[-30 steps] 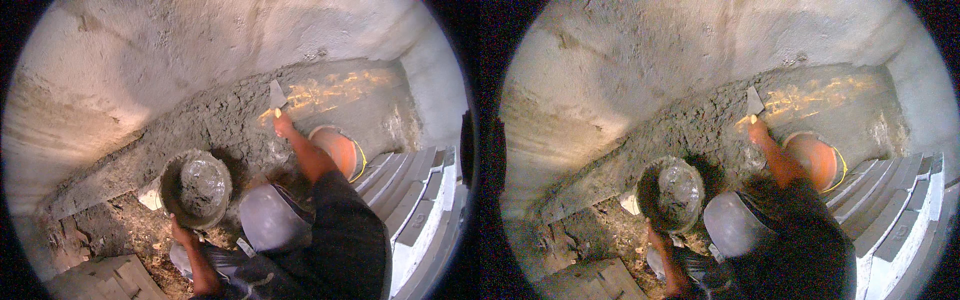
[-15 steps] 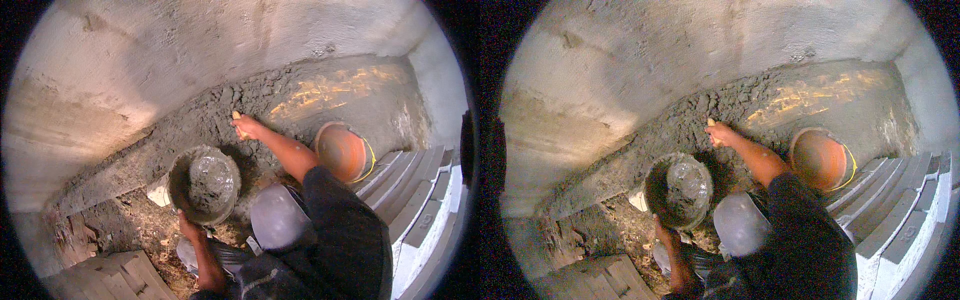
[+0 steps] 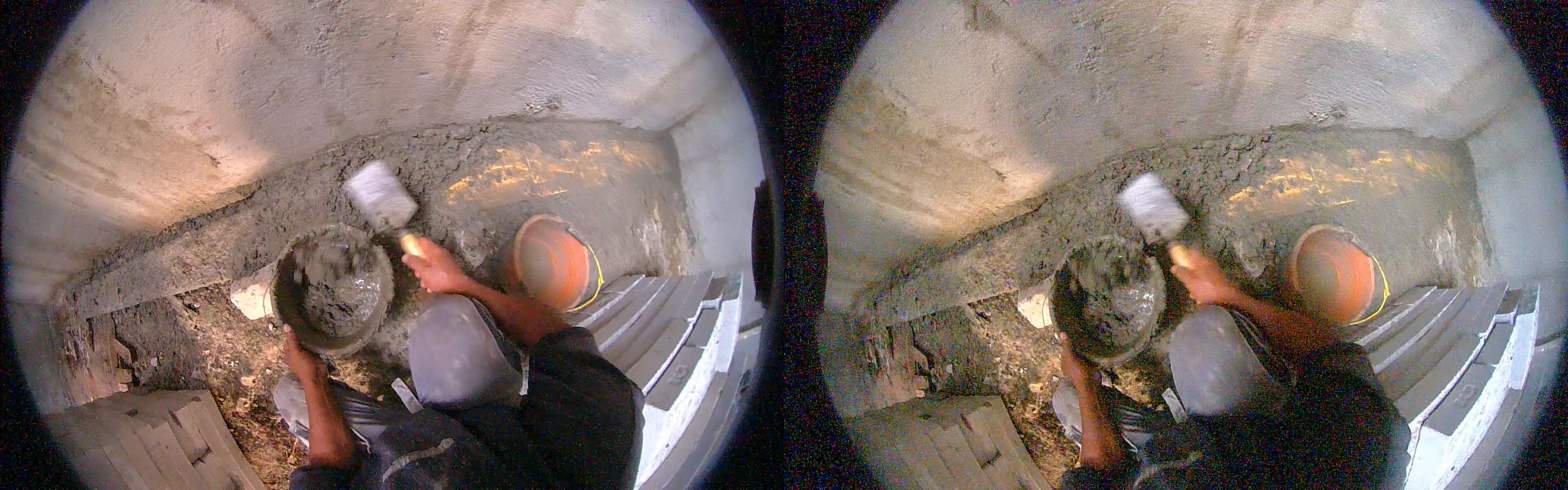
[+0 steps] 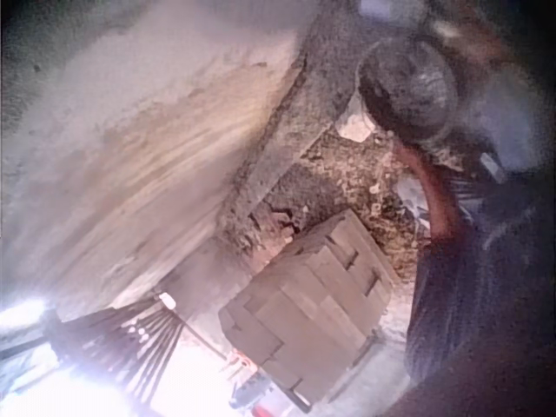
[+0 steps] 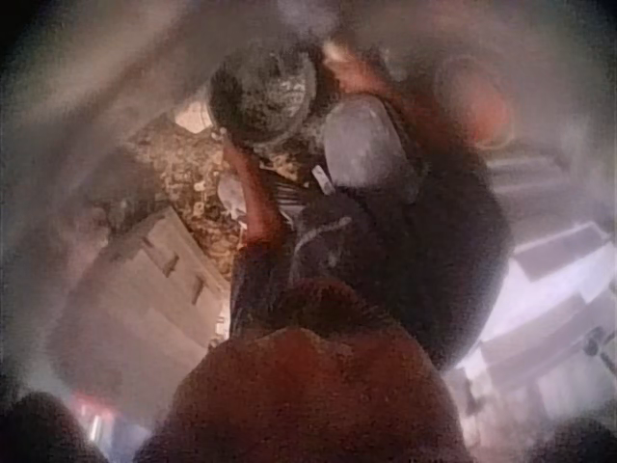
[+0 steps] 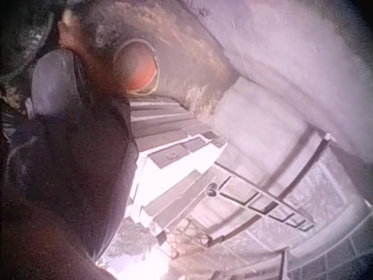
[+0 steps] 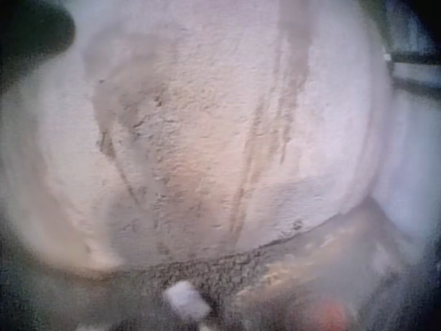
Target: The person scoops wet cement from a pile on the floor into a bucket using a trowel, then smooths the cement on the floor. They repeat this process, occasionally adding water from a basin to adjust the mixture.
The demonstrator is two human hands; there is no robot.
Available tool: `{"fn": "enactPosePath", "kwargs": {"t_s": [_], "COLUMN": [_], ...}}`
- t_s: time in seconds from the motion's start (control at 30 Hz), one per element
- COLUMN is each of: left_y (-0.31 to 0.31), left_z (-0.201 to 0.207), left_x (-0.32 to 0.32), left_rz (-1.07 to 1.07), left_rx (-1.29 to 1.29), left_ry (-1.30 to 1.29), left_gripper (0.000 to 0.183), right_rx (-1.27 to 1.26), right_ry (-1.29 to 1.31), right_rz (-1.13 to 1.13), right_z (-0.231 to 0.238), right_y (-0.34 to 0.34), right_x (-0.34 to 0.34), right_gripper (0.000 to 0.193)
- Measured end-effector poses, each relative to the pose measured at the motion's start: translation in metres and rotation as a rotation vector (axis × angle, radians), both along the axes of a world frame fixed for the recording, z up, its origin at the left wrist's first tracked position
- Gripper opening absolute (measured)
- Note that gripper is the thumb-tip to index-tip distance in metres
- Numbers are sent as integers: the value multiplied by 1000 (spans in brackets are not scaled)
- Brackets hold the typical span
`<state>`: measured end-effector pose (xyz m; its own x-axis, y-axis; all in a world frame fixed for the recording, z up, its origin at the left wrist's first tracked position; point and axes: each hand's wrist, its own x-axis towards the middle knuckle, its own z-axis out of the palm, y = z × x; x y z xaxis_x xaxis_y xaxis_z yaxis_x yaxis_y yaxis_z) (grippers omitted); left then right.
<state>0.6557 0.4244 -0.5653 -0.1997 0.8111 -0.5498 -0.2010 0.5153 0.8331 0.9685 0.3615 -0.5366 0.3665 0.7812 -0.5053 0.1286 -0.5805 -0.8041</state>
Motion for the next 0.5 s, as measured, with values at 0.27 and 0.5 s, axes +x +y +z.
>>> {"fn": "enactPosePath", "kwargs": {"t_s": [0.27,0.5], "left_y": [1,-1], "left_z": [-3,-9], "left_x": [4,-4], "left_rz": [-47,-10], "left_rx": [33,7], "left_ry": [-147,10], "left_gripper": [45,46], "right_rx": [-18,-78], "right_ry": [145,512], "right_rz": [-112,-335], "right_z": [-161,-117], "right_y": [-75,-6], "right_x": [40,53], "right_gripper": [26,25]}}
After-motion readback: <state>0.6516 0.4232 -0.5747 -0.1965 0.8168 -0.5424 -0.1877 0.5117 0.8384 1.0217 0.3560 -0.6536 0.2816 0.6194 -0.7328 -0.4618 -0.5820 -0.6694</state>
